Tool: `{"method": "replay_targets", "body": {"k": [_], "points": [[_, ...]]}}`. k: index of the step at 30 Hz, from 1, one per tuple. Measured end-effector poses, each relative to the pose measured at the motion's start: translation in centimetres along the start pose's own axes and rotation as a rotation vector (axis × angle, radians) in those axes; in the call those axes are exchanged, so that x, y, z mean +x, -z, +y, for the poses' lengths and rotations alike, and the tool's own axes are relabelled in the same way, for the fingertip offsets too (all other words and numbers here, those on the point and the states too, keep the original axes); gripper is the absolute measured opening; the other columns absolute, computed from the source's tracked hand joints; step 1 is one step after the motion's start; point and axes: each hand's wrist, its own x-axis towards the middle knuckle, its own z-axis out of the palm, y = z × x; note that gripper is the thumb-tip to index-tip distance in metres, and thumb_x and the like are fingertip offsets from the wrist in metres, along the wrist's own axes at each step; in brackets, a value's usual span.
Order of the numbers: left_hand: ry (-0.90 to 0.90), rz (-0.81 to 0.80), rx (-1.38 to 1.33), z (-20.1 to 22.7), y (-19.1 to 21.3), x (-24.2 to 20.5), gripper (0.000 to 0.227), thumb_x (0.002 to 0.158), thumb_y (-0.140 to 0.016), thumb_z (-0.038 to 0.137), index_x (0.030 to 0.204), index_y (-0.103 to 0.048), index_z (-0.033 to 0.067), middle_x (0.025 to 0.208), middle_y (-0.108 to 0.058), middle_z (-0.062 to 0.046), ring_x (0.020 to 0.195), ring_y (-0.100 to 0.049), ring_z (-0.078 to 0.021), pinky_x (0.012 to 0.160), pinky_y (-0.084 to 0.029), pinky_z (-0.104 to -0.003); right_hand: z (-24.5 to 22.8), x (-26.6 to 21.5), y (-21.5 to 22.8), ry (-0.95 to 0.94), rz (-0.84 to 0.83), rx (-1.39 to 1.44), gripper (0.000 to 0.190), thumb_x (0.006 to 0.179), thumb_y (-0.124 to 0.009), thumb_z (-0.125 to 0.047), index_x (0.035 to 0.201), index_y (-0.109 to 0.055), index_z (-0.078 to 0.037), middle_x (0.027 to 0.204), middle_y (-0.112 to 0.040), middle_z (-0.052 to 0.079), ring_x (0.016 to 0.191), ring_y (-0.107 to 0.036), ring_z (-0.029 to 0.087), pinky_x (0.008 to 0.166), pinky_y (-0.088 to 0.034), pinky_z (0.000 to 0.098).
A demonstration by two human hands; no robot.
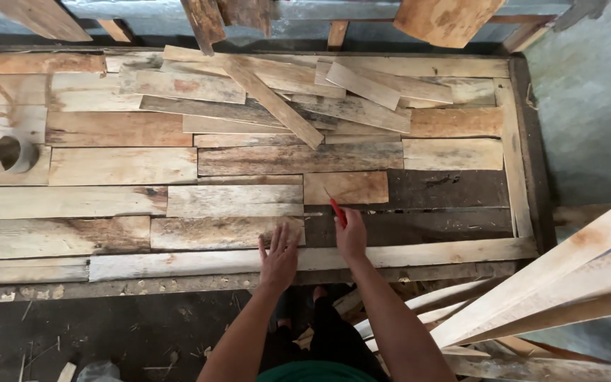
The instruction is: Use a utility knife to trim and fit wood pieces into a floor or panel frame.
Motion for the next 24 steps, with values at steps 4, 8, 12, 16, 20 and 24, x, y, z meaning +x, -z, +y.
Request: {"method": "replay_targets", "body": {"k": [4,8,12,16,20,24], "points": [[0.010,0.003,-0.012,0.0,0.0,0.1,0.061,0.099,-0.051,0.023,0.158,-0.034,0.0265,0.170,-0.020,-0.008,0.158,-0.014,-0.0271,0.120,-0.006,-0.070,-1.3,-0.2,-0.4,0.003,-0.002,-0.021,0.026,0.091,-0.073,-0.015,0.115,-0.066,-0.005,0.107,-0.065,0.019,0.099,-0.064,0.043,0.082,-0.052,0.0509],[0.003,-0.009,-0.023,0.0,0.0,0.1,0.063,0.099,-0.051,0.024,0.159,-0.031,0.0268,0.170,-0.018,-0.009,0.157,-0.013,-0.0277,0.119,-0.006,-0.070,-2.0,-0.5,-2.3,-0.026,-0.112,0.013,0.026,0.088,-0.078,-0.018,0.107,-0.066,-0.005,0.099,-0.068,0.018,0.094,-0.066,0.042,0.078,-0.052,0.0502],[0.022,-0.057,-0.009,0.3,0.6,0.3,0.063,0.100,-0.050,0.023,0.160,-0.031,0.0261,0.171,-0.017,-0.008,0.158,-0.012,-0.0269,0.119,-0.005,-0.070,-3.6,-0.2,-4.5,0.057,-0.126,0.080,0.026,0.082,-0.079,-0.014,0.103,-0.066,-0.006,0.097,-0.069,0.017,0.092,-0.067,0.043,0.076,-0.053,0.0498],[-0.002,-0.023,0.005,0.1,0.5,0.1,0.064,0.100,-0.051,0.021,0.160,-0.031,0.0257,0.171,-0.017,-0.009,0.158,-0.012,-0.0282,0.119,-0.006,-0.070,-5.2,0.1,-4.3,0.014,-0.185,0.068,0.023,0.085,-0.077,-0.012,0.105,-0.066,-0.008,0.099,-0.070,0.016,0.093,-0.067,0.042,0.075,-0.053,0.0507],[-0.016,-0.007,0.010,0.2,0.8,0.1,0.068,0.097,-0.054,0.020,0.161,-0.031,0.0251,0.170,-0.017,-0.010,0.158,-0.012,-0.0291,0.119,-0.007,-0.071,-5.2,-0.1,-3.8,0.055,-0.204,0.013,0.022,0.086,-0.075,-0.009,0.105,-0.064,-0.008,0.099,-0.070,0.017,0.095,-0.066,0.044,0.076,-0.052,0.0522],[-0.019,0.004,0.011,0.1,0.4,0.1,0.067,0.096,-0.056,0.021,0.159,-0.032,0.0245,0.169,-0.021,-0.011,0.157,-0.014,-0.0306,0.118,-0.008,-0.072,-5.1,0.2,-3.5,0.047,-0.220,-0.028,0.027,0.083,-0.074,-0.008,0.106,-0.061,-0.007,0.102,-0.068,0.019,0.095,-0.064,0.045,0.075,-0.050,0.0541]]}}
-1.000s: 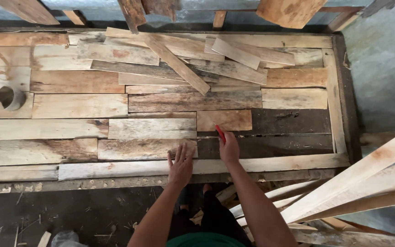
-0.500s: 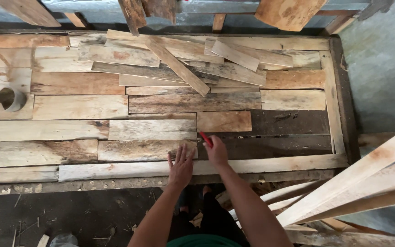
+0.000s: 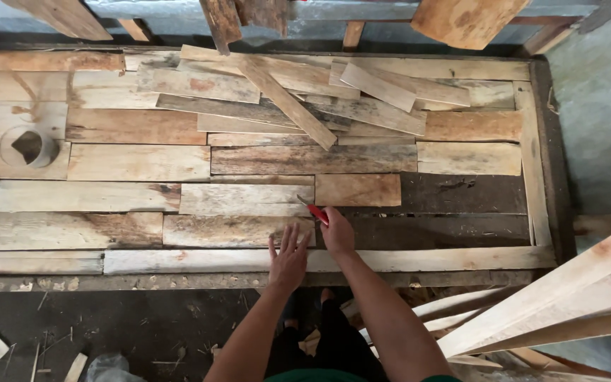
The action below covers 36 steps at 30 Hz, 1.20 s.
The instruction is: Use a utility knife to trim and fit wood pieces into a floor or panel frame.
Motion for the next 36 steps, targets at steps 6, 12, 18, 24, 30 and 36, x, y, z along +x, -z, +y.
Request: {"method": "replay_targets", "body": {"k": [6,12,18,24,30,36], "points": [[0.082,0.028,-0.051,-0.7,-0.8,0.2,0.069,0.095,-0.061,0.035,0.158,-0.033,0.0237,0.168,-0.022,-0.011,0.157,-0.015,-0.0315,0.119,-0.008,-0.073,3.2,-1.2,-3.5,-0.199,0.079,0.153,0.019,0.093,-0.068,-0.013,0.109,-0.059,-0.005,0.097,-0.072,0.019,0.093,-0.069,0.042,0.077,-0.053,0.0508],[0.093,0.080,-0.040,-0.9,-0.8,0.0,0.071,0.094,-0.063,0.038,0.158,-0.034,0.0262,0.169,-0.020,-0.013,0.157,-0.016,-0.0329,0.117,-0.009,-0.073,2.8,-2.9,-4.9,-0.196,0.113,0.317,0.029,0.097,-0.060,-0.013,0.124,-0.053,-0.007,0.093,-0.073,0.014,0.089,-0.074,0.035,0.076,-0.057,0.0468],[0.080,0.083,-0.028,-1.0,-0.9,0.0,0.071,0.094,-0.062,0.038,0.159,-0.033,0.0275,0.170,-0.018,-0.012,0.157,-0.015,-0.0332,0.118,-0.011,-0.072,5.5,-3.5,-7.1,-0.271,0.056,0.319,0.021,0.099,-0.060,-0.014,0.118,-0.054,-0.007,0.092,-0.074,0.014,0.089,-0.076,0.034,0.077,-0.058,0.0450],[0.060,0.072,-0.039,-1.4,-1.4,-0.2,0.070,0.097,-0.061,0.038,0.159,-0.032,0.0245,0.170,-0.018,-0.013,0.157,-0.013,-0.0338,0.117,-0.010,-0.072,4.1,-3.4,-6.3,-0.351,-0.008,0.224,0.021,0.098,-0.065,-0.016,0.113,-0.056,-0.006,0.098,-0.070,0.017,0.091,-0.070,0.041,0.075,-0.054,0.0516],[0.085,0.058,-0.066,-1.3,-1.6,-0.1,0.073,0.094,-0.064,0.036,0.159,-0.032,0.0259,0.169,-0.019,-0.012,0.157,-0.014,-0.0334,0.120,-0.008,-0.070,3.2,-2.9,-6.8,-0.372,0.084,0.129,0.030,0.089,-0.075,-0.024,0.107,-0.059,-0.006,0.093,-0.073,0.020,0.092,-0.070,0.043,0.077,-0.055,0.0525],[0.082,0.048,-0.029,-0.8,-0.4,-0.1,0.074,0.093,-0.065,0.036,0.159,-0.034,0.0249,0.168,-0.021,-0.013,0.156,-0.016,-0.0341,0.118,-0.010,-0.069,2.9,-2.7,-7.1,-0.430,0.088,0.102,0.033,0.086,-0.080,-0.027,0.103,-0.060,-0.005,0.092,-0.072,0.021,0.091,-0.070,0.044,0.077,-0.054,0.0526]]}}
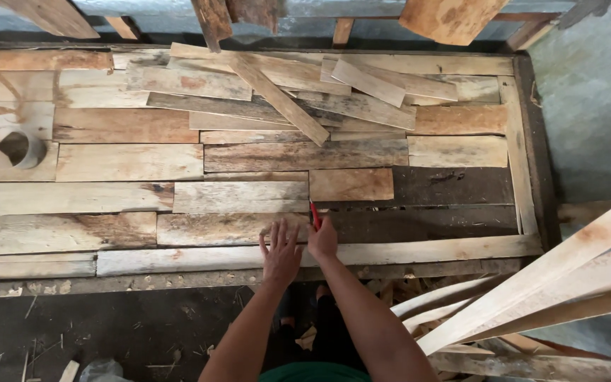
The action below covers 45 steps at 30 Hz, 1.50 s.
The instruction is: Use a utility knife to trim and fit wood pieces into a floor or panel frame.
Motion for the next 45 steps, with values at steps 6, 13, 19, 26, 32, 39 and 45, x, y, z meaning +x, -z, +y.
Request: {"method": "replay_targets", "body": {"k": [6,13,19,26,32,39,45], "points": [[0.008,0.011,0.027,0.0,0.0,0.1,0.071,0.092,-0.066,0.037,0.156,-0.037,0.0254,0.167,-0.025,-0.011,0.155,-0.020,-0.0313,0.119,-0.013,-0.066,0.9,0.2,0.0,0.034,-0.009,0.011,0.034,0.085,-0.081,-0.027,0.101,-0.060,-0.005,0.090,-0.072,0.020,0.090,-0.070,0.043,0.077,-0.055,0.0509],[0.059,-0.067,-0.021,0.2,0.6,-0.1,0.071,0.094,-0.063,0.038,0.158,-0.035,0.0273,0.167,-0.025,-0.008,0.156,-0.019,-0.0289,0.123,-0.012,-0.063,3.5,1.9,-0.3,0.044,-0.107,0.036,0.032,0.085,-0.079,-0.023,0.103,-0.060,-0.005,0.090,-0.071,0.019,0.088,-0.071,0.040,0.078,-0.055,0.0479],[0.015,-0.053,0.007,-0.1,-0.6,-0.2,0.071,0.097,-0.057,0.037,0.161,-0.027,0.0260,0.170,-0.018,-0.011,0.157,-0.012,-0.0322,0.122,-0.008,-0.063,2.4,1.2,0.8,-0.052,-0.177,0.066,0.027,0.092,-0.074,-0.020,0.108,-0.059,-0.005,0.097,-0.070,0.015,0.090,-0.071,0.036,0.078,-0.055,0.0476],[0.006,-0.005,-0.019,-0.1,-0.3,-0.1,0.069,0.097,-0.059,0.037,0.159,-0.033,0.0247,0.169,-0.019,-0.011,0.157,-0.015,-0.0324,0.122,-0.009,-0.064,3.3,1.7,0.2,0.011,-0.099,0.168,0.023,0.091,-0.071,-0.015,0.109,-0.061,-0.005,0.095,-0.073,0.013,0.090,-0.076,0.032,0.079,-0.059,0.0437],[-0.014,0.020,-0.016,-0.2,-0.2,-0.1,0.069,0.096,-0.060,0.036,0.159,-0.034,0.0227,0.169,-0.020,-0.012,0.156,-0.016,-0.0331,0.121,-0.010,-0.064,-0.3,1.3,2.8,0.213,-0.004,0.110,0.028,0.087,-0.074,-0.012,0.113,-0.063,-0.007,0.097,-0.072,0.016,0.093,-0.072,0.039,0.079,-0.056,0.0463],[0.020,0.027,-0.052,0.0,0.1,0.0,0.069,0.093,-0.064,0.036,0.157,-0.038,0.0247,0.167,-0.026,-0.009,0.155,-0.020,-0.0305,0.122,-0.010,-0.062,-1.5,2.8,2.9,0.334,0.009,-0.067,0.023,0.082,-0.080,-0.016,0.103,-0.072,-0.009,0.096,-0.065,0.018,0.092,-0.065,0.043,0.079,-0.052,0.0519],[0.024,0.044,-0.104,0.4,1.0,0.0,0.069,0.092,-0.068,0.034,0.154,-0.042,0.0248,0.166,-0.028,-0.010,0.154,-0.022,-0.0325,0.121,-0.010,-0.062,-1.2,3.2,3.6,0.310,-0.024,-0.121,0.018,0.091,-0.075,-0.014,0.104,-0.066,-0.006,0.103,-0.063,0.019,0.097,-0.063,0.044,0.081,-0.051,0.0528]]}}
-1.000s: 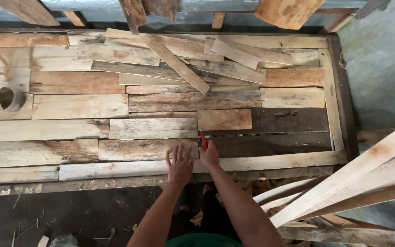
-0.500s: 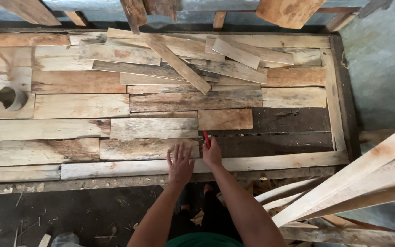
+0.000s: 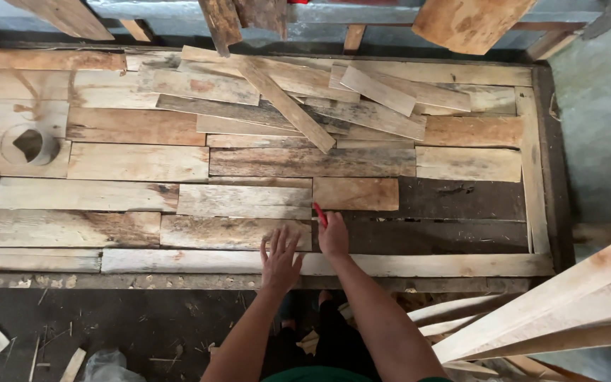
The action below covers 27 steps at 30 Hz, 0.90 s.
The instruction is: Use a utility knife to trim and fit wood pieces into a floor or panel frame.
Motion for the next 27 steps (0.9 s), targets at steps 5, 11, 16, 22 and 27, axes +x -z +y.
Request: {"method": "replay_targets", "body": {"k": [5,11,16,22,27], "points": [[0.027,-0.003,0.010,0.0,-0.4,-0.1,0.070,0.089,-0.070,0.033,0.154,-0.043,0.0250,0.166,-0.029,-0.009,0.155,-0.022,-0.0315,0.122,-0.011,-0.062,-0.6,0.7,3.4,0.069,0.008,-0.013,0.024,0.086,-0.073,-0.008,0.108,-0.064,-0.005,0.109,-0.064,0.018,0.100,-0.063,0.044,0.081,-0.052,0.0521],[0.059,0.041,0.028,0.4,-1.3,0.3,0.071,0.084,-0.072,0.037,0.150,-0.047,0.0249,0.165,-0.031,-0.010,0.154,-0.023,-0.0315,0.122,-0.012,-0.063,0.4,1.5,4.8,0.150,0.011,0.037,0.029,0.083,-0.071,-0.005,0.111,-0.065,-0.006,0.109,-0.066,0.018,0.101,-0.064,0.044,0.083,-0.053,0.0507],[0.097,0.088,0.030,1.5,-1.7,0.5,0.070,0.080,-0.073,0.039,0.145,-0.051,0.0225,0.163,-0.034,-0.011,0.153,-0.024,-0.0318,0.121,-0.013,-0.063,2.1,1.3,6.6,0.234,0.024,0.115,0.029,0.081,-0.070,-0.004,0.109,-0.062,-0.002,0.106,-0.066,0.022,0.099,-0.062,0.047,0.081,-0.052,0.0519],[0.245,0.111,0.003,3.4,-1.4,2.0,0.056,0.084,-0.073,0.042,0.134,-0.059,0.0210,0.161,-0.036,-0.011,0.152,-0.026,-0.0319,0.119,-0.018,-0.062,4.9,2.1,8.4,0.229,0.003,0.210,0.016,0.092,-0.068,-0.014,0.101,-0.061,-0.002,0.096,-0.066,0.023,0.093,-0.062,0.049,0.076,-0.050,0.0537],[0.296,0.195,-0.087,5.3,-0.3,3.6,0.056,0.085,-0.073,0.040,0.135,-0.059,0.0197,0.140,-0.054,-0.009,0.135,-0.045,-0.0320,0.108,-0.036,-0.057,7.9,3.0,7.5,0.139,0.019,0.193,0.022,0.097,-0.068,-0.023,0.097,-0.060,-0.002,0.087,-0.065,0.024,0.087,-0.063,0.049,0.070,-0.048,0.0542]]}}
